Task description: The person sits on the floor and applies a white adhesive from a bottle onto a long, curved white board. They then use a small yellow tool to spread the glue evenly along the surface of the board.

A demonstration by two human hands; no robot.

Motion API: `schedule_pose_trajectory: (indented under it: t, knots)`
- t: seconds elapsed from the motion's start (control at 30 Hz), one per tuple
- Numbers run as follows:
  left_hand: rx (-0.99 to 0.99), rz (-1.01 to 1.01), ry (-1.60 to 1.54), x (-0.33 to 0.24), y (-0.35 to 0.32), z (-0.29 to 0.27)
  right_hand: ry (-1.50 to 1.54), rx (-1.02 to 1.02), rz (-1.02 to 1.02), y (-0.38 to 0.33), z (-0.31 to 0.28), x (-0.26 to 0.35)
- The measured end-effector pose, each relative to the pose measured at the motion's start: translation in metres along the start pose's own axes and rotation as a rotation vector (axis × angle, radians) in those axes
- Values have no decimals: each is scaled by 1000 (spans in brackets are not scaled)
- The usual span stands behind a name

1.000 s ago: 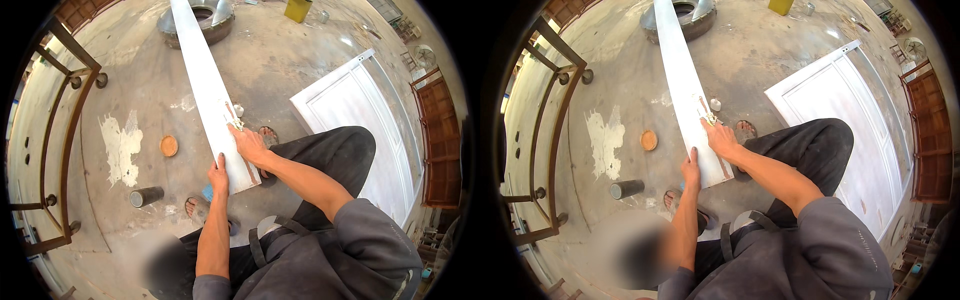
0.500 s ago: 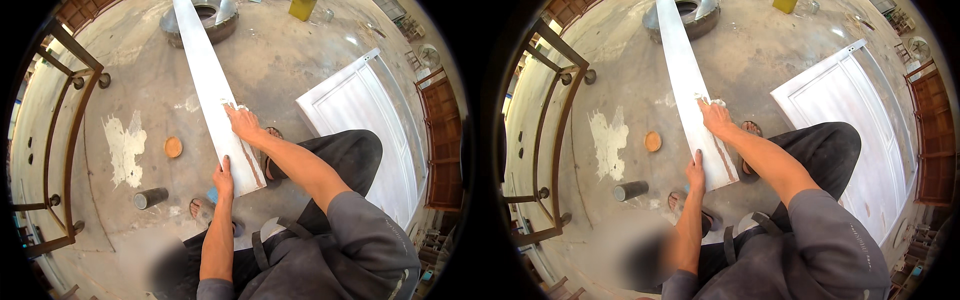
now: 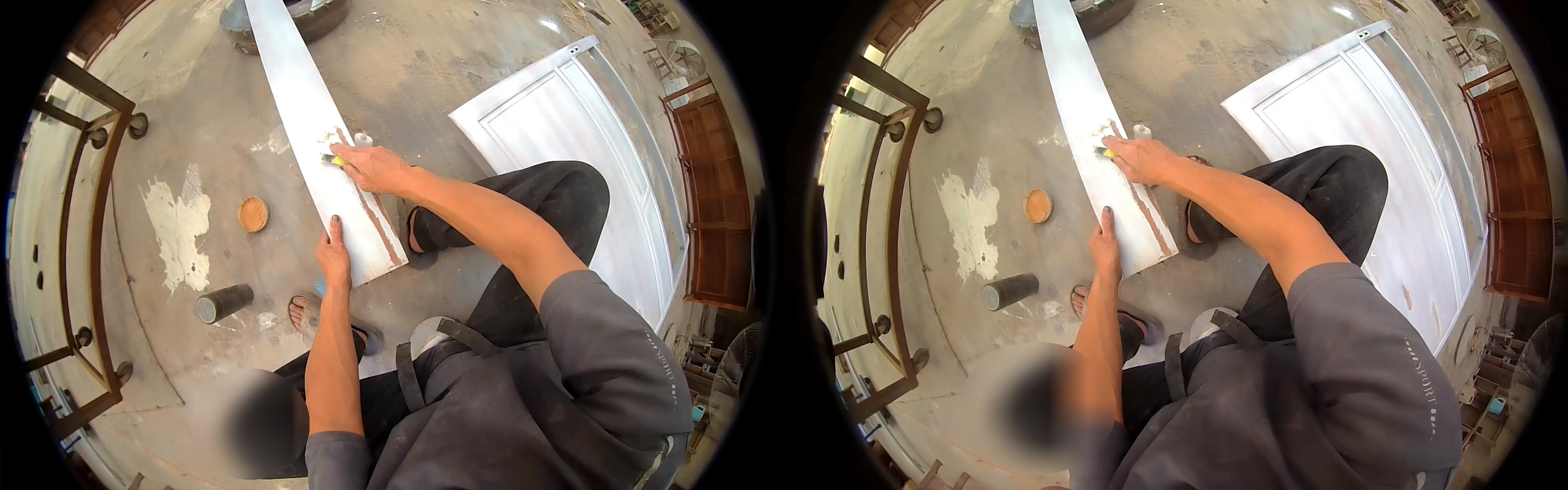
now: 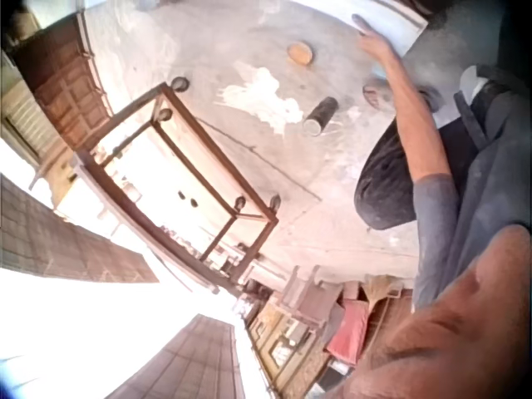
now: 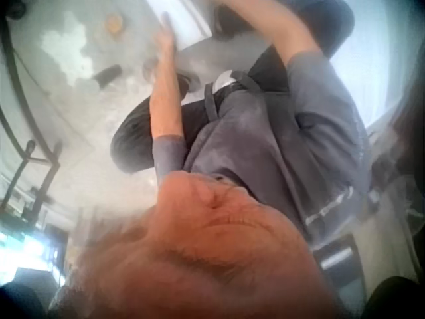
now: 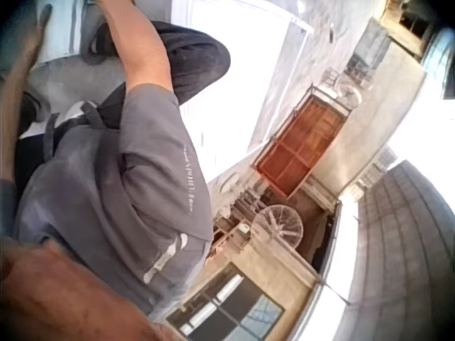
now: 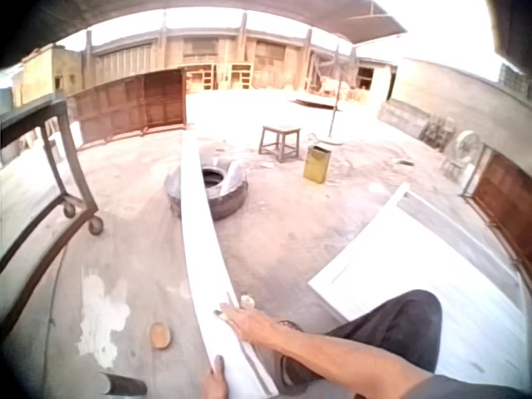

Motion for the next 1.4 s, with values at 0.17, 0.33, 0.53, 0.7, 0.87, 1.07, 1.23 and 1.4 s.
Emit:
schedule_pose_trajectory:
  t: [0.17,0.33,0.53,0.7,0.87,1.07,1.23,1.4]
  knots:
    - [64,-44,-85,-1,0,-3,-119,36,-43,-110,10,50]
    - [50,-47,-74,-4,-2,-5,-43,262,75,-244,19,100]
    - [47,-71,-138,-11,-8,-3,-104,72,148,-252,-2,97]
    - [90,-45,-164,-5,-4,-5,-143,104,175,-244,3,70]
    - [123,-53,-270,-1,-9,-6,-156,122,114,-240,6,65]
    - [98,-77,-267,0,-10,-6,-211,144,94,-240,11,70]
    - [80,-53,-264,-1,-10,-3,-208,108,46,-235,13,74]
    - [65,-63,-288,1,-10,-5,-203,92,46,-240,15,71]
Point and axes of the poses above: each hand's wrist, its own y-axis towards the middle knuckle, its own z-axis out of the palm, x = y × z, the point moved 4 cm from there along y, towards the middle knuckle, and after that the axes turned 1 degree about z, right-handed, at the moved point
